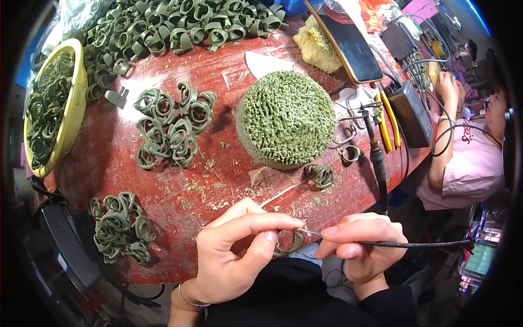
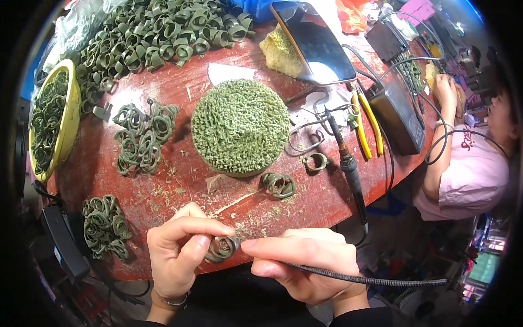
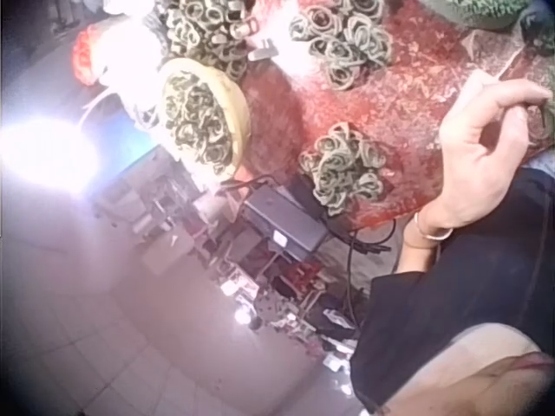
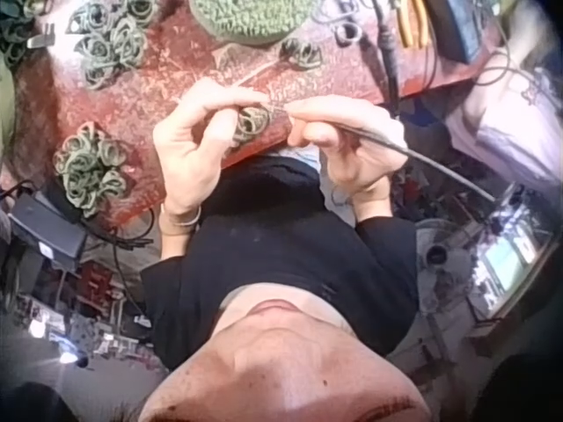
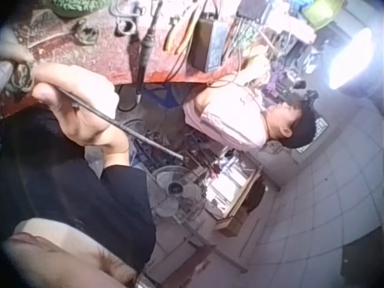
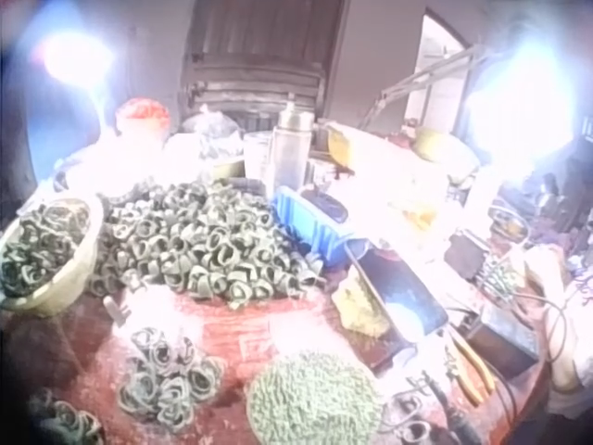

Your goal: Using a heating tool to attach green plastic loops to a foam base to create a greenery decoration.

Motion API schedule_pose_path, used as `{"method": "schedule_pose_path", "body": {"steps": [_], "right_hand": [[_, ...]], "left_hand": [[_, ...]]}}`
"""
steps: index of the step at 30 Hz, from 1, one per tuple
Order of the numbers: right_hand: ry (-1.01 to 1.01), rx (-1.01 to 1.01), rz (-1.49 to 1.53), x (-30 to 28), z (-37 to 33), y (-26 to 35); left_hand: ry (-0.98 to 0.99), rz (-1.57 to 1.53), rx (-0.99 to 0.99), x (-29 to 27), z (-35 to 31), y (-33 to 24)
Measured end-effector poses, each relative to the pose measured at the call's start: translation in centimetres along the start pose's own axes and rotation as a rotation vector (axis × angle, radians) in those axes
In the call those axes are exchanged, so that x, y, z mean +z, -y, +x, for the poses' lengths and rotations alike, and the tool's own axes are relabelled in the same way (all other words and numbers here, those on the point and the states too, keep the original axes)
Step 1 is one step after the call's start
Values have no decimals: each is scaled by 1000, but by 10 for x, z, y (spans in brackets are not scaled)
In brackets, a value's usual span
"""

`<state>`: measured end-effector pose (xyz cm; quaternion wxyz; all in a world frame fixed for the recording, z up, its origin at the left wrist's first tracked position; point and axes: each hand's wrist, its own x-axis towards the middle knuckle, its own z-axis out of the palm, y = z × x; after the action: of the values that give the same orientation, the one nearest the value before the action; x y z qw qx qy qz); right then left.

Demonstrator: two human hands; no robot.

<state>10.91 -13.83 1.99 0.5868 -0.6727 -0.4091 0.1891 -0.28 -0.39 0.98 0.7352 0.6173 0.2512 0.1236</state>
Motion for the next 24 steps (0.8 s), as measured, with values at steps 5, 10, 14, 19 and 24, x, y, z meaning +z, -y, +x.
{"method": "schedule_pose_path", "body": {"steps": [5,10,14,19,24], "right_hand": [[34,28,128,-4,-1,3],[46,121,93,-5,1,4],[-48,112,149,-1,1,3],[40,67,140,-13,-1,5],[53,120,105,-11,4,0]], "left_hand": [[18,-22,13,-3,1,3],[34,-117,-7,-1,-1,3],[15,-68,77,3,0,6],[-17,23,121,3,0,-1],[23,3,96,5,-2,4]]}}
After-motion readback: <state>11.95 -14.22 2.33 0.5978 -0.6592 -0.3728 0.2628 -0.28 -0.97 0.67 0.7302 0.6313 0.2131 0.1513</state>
